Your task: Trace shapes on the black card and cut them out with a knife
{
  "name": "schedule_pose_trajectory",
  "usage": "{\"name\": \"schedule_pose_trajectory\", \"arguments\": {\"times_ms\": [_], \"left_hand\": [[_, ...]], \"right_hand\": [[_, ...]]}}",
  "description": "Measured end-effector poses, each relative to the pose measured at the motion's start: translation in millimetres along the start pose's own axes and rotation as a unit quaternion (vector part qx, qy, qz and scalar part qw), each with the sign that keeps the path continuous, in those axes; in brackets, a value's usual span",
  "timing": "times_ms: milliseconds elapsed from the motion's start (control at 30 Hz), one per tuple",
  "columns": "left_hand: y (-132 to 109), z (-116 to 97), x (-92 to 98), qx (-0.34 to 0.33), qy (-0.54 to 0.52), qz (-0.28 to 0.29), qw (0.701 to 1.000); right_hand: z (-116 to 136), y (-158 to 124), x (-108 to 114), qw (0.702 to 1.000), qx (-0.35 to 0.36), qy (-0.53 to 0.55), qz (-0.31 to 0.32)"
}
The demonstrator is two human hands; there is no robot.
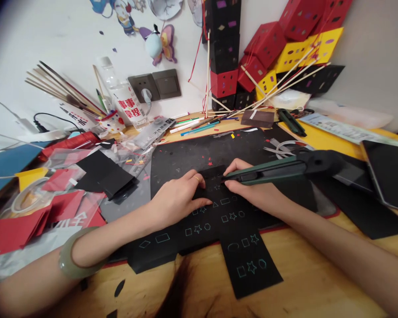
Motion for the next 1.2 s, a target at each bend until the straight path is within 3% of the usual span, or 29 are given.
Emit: {"name": "schedule_pose_trajectory", "arguments": {"times_ms": [133, 333, 500, 600, 700, 833, 900, 1033, 1100, 1200], "left_hand": [[-7.2, -12.7, 7.0, 0.001, 0.039, 0.030, 0.999], [-24.5, -36.7, 2.0, -0.018, 0.105, 0.133, 0.985], [-29.2, -39.4, 2.4, -0.099, 0.143, 0.119, 0.977], [-22.5, -32.7, 12.4, -0.150, 0.161, 0.105, 0.970], [-14.4, -24.6, 26.7, -0.247, 0.163, 0.114, 0.948], [-6.0, 0.2, 47.6, -0.320, 0.194, 0.088, 0.923], [-2.2, 19.2, 54.0, -0.326, 0.233, 0.068, 0.914], [5.0, 56.3, 55.7, -0.308, 0.283, 0.080, 0.905], [6.6, 62.2, 55.6, -0.291, 0.288, 0.053, 0.911], [2.7, 47.3, 50.7, -0.284, 0.235, -0.004, 0.930]], "right_hand": [[-12.1, 2.9, 7.9, 0.972, -0.037, 0.217, -0.080], [-15.9, 5.3, 25.6, 0.982, -0.054, 0.108, -0.142], [-17.5, 6.2, 37.7, 0.973, -0.065, 0.149, -0.164], [-14.5, 5.7, 44.8, 0.967, -0.051, 0.176, -0.174], [-10.9, 3.6, 50.0, 0.964, -0.045, 0.188, -0.180], [-6.5, 0.4, 48.8, 0.970, -0.027, 0.173, -0.168], [-3.1, -0.5, 43.8, 0.978, -0.011, 0.148, -0.147], [5.7, 0.7, 25.7, 0.993, 0.003, 0.098, -0.060], [11.0, 2.7, 16.1, 0.997, 0.016, 0.075, -0.019], [17.1, 7.8, 5.1, 0.999, 0.047, 0.021, 0.008]]}}
Point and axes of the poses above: each hand's wrist, its own y-axis towards the middle knuckle, its own x-axis out of the back of the hand, z = x × y, the point moved 4 cm from there along y, towards the middle knuckle, and after that the axes turned 10 degrees about -y, right-handed, at the moved point
